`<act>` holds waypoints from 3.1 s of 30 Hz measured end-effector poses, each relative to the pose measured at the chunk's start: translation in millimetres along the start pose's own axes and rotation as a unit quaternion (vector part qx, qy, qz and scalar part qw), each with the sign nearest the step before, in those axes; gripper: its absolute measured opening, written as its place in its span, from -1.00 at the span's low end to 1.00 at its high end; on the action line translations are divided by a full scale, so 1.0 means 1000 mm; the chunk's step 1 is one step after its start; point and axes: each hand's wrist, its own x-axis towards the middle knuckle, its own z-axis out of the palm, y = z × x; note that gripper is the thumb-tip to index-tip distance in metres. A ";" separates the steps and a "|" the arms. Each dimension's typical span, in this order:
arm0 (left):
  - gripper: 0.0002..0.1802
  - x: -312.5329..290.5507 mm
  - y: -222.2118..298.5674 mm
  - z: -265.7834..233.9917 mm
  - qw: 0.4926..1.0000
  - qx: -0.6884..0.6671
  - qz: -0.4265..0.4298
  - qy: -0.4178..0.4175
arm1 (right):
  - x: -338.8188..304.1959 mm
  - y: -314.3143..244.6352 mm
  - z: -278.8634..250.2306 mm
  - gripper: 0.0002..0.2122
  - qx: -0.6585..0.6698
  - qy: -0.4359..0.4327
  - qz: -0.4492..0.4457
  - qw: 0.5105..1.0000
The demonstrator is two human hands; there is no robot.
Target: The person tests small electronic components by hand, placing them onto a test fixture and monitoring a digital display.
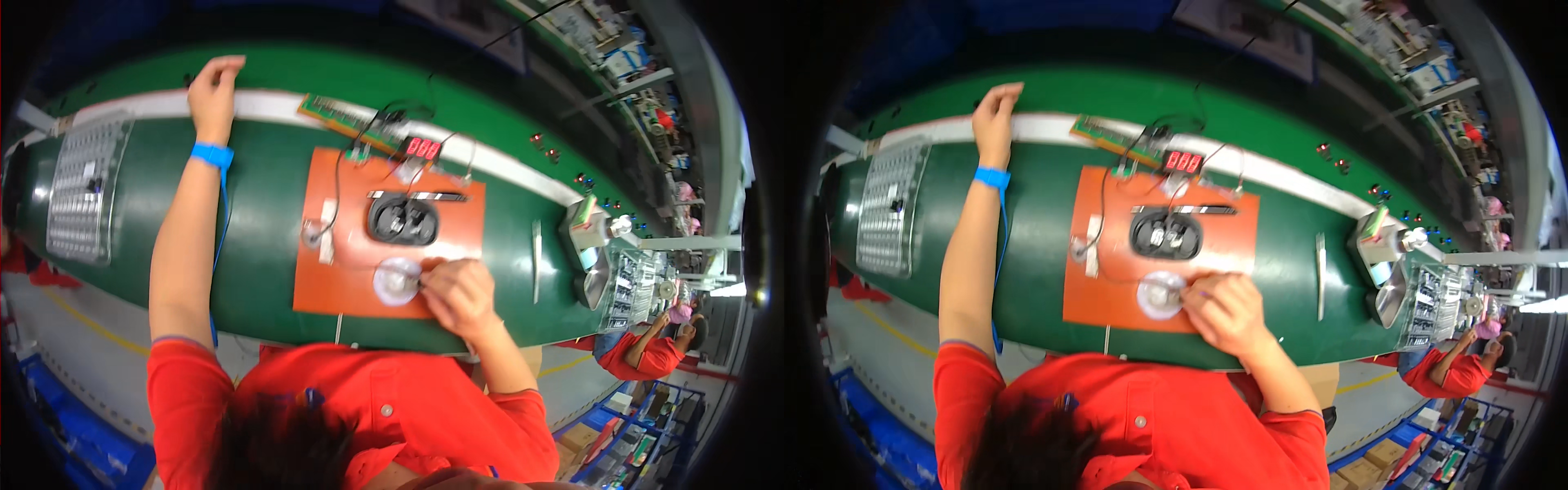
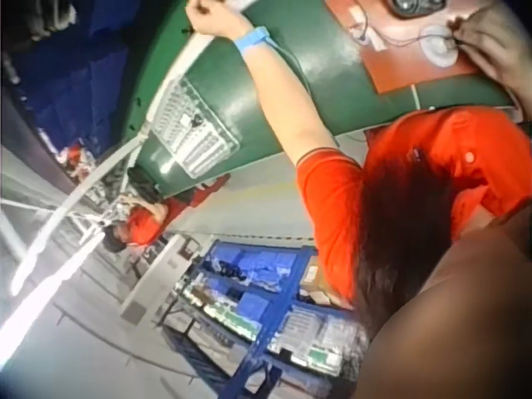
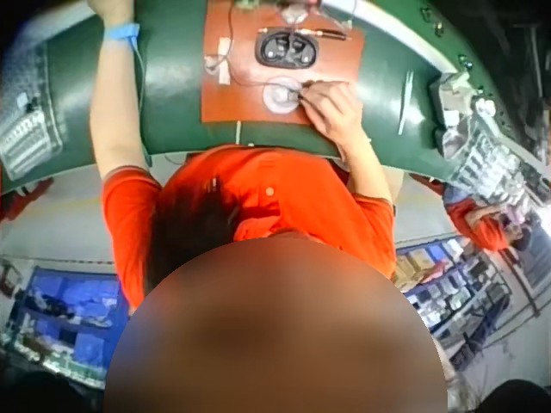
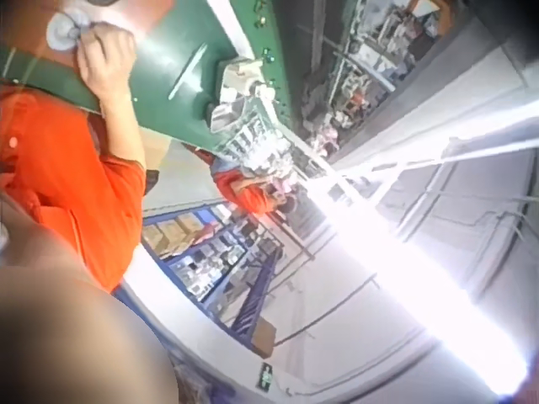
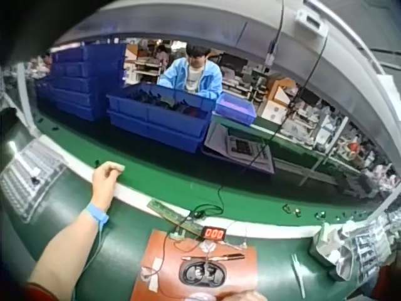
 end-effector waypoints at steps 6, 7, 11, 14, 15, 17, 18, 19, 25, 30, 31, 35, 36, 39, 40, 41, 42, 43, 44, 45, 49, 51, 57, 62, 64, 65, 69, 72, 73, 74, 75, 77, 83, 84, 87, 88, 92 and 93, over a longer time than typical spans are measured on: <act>-0.86 -0.016 -0.004 -0.005 1.000 0.001 0.007 0.018 | 0.011 0.035 -0.001 -0.82 0.158 0.069 0.194 0.966; -0.86 -0.017 -0.001 -0.005 1.000 -0.006 0.018 0.013 | 0.020 0.056 0.001 -0.83 0.128 0.113 0.229 0.958; -0.86 -0.009 0.006 0.007 1.000 -0.019 0.016 -0.007 | 0.057 0.138 0.001 -0.84 0.106 0.168 0.336 0.921; -0.88 -0.010 0.000 0.010 0.999 -0.053 0.011 0.000 | 0.064 0.164 0.009 -0.76 0.078 0.132 0.323 0.934; -0.88 -0.011 -0.002 0.008 0.998 -0.056 0.008 -0.003 | 0.059 0.163 0.007 -0.76 0.078 0.133 0.326 0.933; -0.89 -0.012 -0.003 0.002 0.998 -0.058 0.002 -0.006 | 0.033 0.146 -0.006 -0.67 -0.074 0.106 0.293 0.947; -0.89 -0.011 -0.003 0.004 0.998 -0.061 0.000 -0.012 | 0.012 0.139 -0.017 -0.65 -0.151 0.097 0.296 0.938; -0.89 -0.011 -0.004 0.005 0.998 -0.064 -0.006 -0.023 | -0.011 0.131 -0.027 -0.62 -0.224 0.085 0.296 0.925; -0.88 -0.012 -0.005 0.002 0.996 -0.064 -0.022 -0.063 | -0.072 0.091 -0.051 -0.71 -0.290 -0.005 0.427 0.857; -0.88 -0.014 0.001 0.000 0.996 -0.056 -0.051 -0.051 | -0.034 0.119 -0.043 -0.85 -0.149 0.031 0.444 0.883; -0.87 -0.014 0.001 -0.001 0.996 -0.053 -0.051 -0.053 | -0.019 0.130 -0.038 -0.85 -0.127 0.049 0.403 0.905; -0.87 -0.017 0.001 -0.002 0.996 -0.038 -0.059 -0.062 | 0.037 0.169 -0.024 -0.84 -0.142 0.025 0.367 0.919; -0.87 -0.016 0.002 -0.003 0.996 -0.030 -0.063 -0.063 | 0.043 0.181 -0.018 -0.82 -0.141 0.024 0.328 0.934; -0.86 -0.016 0.004 -0.007 0.995 -0.012 -0.070 -0.070 | 0.049 0.200 -0.008 -0.76 -0.168 0.021 0.276 0.946; -0.86 -0.017 0.003 -0.008 0.995 -0.004 -0.073 -0.071 | 0.049 0.204 -0.006 -0.74 -0.195 0.018 0.256 0.947; -0.86 -0.018 0.003 -0.008 0.995 0.003 -0.075 -0.073 | 0.049 0.207 -0.005 -0.71 -0.222 0.014 0.236 0.946; -0.86 -0.017 0.004 -0.009 0.994 0.005 -0.078 -0.075 | 0.048 0.207 -0.004 -0.71 -0.221 0.011 0.238 0.946; -0.87 -0.017 0.004 -0.010 0.994 0.002 -0.082 -0.074 | 0.047 0.207 -0.005 -0.70 -0.225 0.013 0.237 0.945; -0.87 -0.017 0.005 -0.010 0.994 -0.002 -0.085 -0.072 | 0.046 0.206 -0.006 -0.69 -0.229 0.015 0.234 0.945; -0.87 -0.017 0.005 -0.011 0.994 -0.005 -0.088 -0.070 | 0.045 0.206 -0.006 -0.67 -0.234 0.018 0.232 0.944; -0.87 -0.015 0.004 -0.011 0.993 0.005 -0.089 -0.075 | 0.043 0.208 -0.003 -0.68 -0.227 0.020 0.252 0.941; -0.87 -0.015 0.000 -0.012 0.993 0.004 -0.089 -0.076 | 0.044 0.210 0.000 -0.68 -0.225 0.023 0.257 0.940; -0.87 -0.016 -0.001 -0.018 0.994 0.009 -0.077 -0.083 | 0.031 0.207 -0.007 -0.70 -0.211 0.036 0.276 0.937; -0.86 -0.014 -0.002 -0.011 0.994 0.002 -0.073 -0.086 | 0.036 0.215 -0.004 -0.71 -0.222 0.047 0.271 0.936; -0.87 -0.016 -0.006 -0.016 0.993 0.004 -0.079 -0.082 | 0.032 0.215 -0.006 -0.71 -0.214 0.051 0.273 0.936; -0.87 -0.014 -0.008 -0.019 0.994 0.006 -0.081 -0.078 | 0.031 0.216 -0.007 -0.71 -0.210 0.056 0.273 0.937; -0.84 -0.014 -0.007 -0.020 0.995 0.006 -0.062 -0.077 | 0.015 0.206 -0.013 -0.71 -0.223 0.051 0.299 0.926; -0.81 -0.010 0.028 0.010 0.957 0.241 0.117 -0.106 | 0.028 0.209 -0.005 -0.71 -0.235 0.061 0.299 0.923; -0.79 -0.009 0.035 0.017 0.906 0.352 0.204 -0.115 | 0.030 0.210 -0.004 -0.71 -0.240 0.064 0.298 0.922; -0.79 -0.009 0.031 0.016 0.907 0.349 0.205 -0.116 | 0.025 0.208 -0.006 -0.71 -0.243 0.065 0.300 0.920; -0.78 -0.009 0.026 0.009 0.910 0.348 0.177 -0.140 | 0.020 0.207 -0.008 -0.71 -0.244 0.066 0.308 0.917; -0.75 -0.008 0.021 0.001 0.912 0.342 0.117 -0.193 | 0.012 0.204 -0.011 -0.71 -0.246 0.064 0.328 0.910; -0.76 -0.013 0.022 0.004 0.932 0.307 0.080 -0.174 | 0.016 0.208 -0.011 -0.74 -0.262 0.073 0.325 0.906; -0.76 -0.014 0.022 0.001 0.937 0.296 0.066 -0.174 | 0.014 0.206 -0.010 -0.74 -0.263 0.076 0.327 0.904; -0.77 -0.016 0.023 0.001 0.942 0.280 0.047 -0.177 | 0.010 0.205 -0.015 -0.73 -0.265 0.075 0.336 0.901; -0.77 -0.017 0.023 0.003 0.943 0.274 0.042 -0.182 | 0.009 0.203 -0.018 -0.72 -0.266 0.070 0.345 0.897; -0.78 -0.013 0.022 0.005 0.941 0.274 0.066 -0.190 | 0.012 0.208 -0.016 -0.74 -0.275 0.072 0.347 0.893; -0.78 -0.013 0.021 0.005 0.939 0.277 0.082 -0.190 | 0.013 0.210 -0.015 -0.76 -0.279 0.076 0.344 0.893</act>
